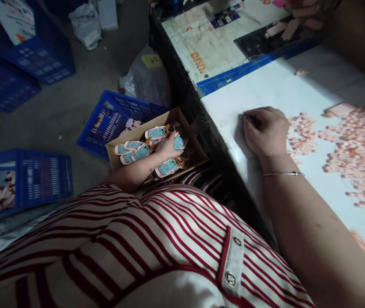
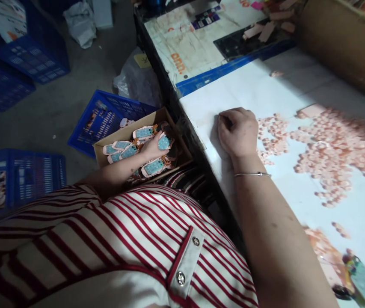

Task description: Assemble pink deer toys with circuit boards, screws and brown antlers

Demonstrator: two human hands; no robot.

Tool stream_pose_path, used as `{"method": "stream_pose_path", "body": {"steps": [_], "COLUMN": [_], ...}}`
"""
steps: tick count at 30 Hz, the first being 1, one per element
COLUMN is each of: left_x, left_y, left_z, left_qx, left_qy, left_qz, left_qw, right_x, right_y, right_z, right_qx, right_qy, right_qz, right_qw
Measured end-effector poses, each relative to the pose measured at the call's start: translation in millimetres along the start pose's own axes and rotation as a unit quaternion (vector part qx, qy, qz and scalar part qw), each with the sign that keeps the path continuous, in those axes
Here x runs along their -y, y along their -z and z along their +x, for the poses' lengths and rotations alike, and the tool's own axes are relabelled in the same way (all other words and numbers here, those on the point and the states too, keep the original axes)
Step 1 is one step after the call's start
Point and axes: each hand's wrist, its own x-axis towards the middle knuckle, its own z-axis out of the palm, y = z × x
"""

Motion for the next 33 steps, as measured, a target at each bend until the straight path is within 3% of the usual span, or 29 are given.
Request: {"method": "stream_pose_path", "body": {"steps": [8,14,20,23,29,33], "left_x": [17.3,32.6,45.4,39.1,12.9,11.4], "left_y": [-7.3,8.1,8.9,0.9,-4.5,1.3], "left_z": [5.1,5.4,-19.4,-32.8,-27.7,-21.2], "left_qx": [-0.055,-0.079,-0.126,-0.105,0.03,0.042], "left_qy": [-0.022,-0.027,-0.039,0.001,0.106,0.109], "left_qz": [0.019,0.006,-0.061,-0.044,0.002,-0.001], "left_qw": [0.998,0.997,0.989,0.994,0.994,0.993], "right_x": [1.3,3.0,8.4,11.6,17.2,16.8], "right_y": [0.9,1.5,4.5,6.1,10.1,8.7], "right_z": [0.6,2.3,3.7,4.5,5.4,3.9], "right_qx": [0.01,0.02,0.046,0.053,0.079,0.069], "right_qy": [-0.008,-0.028,-0.043,-0.052,-0.072,-0.063], "right_qz": [-0.008,-0.024,-0.046,-0.054,-0.086,-0.084], "right_qw": [1.0,0.999,0.997,0.996,0.991,0.992]}}
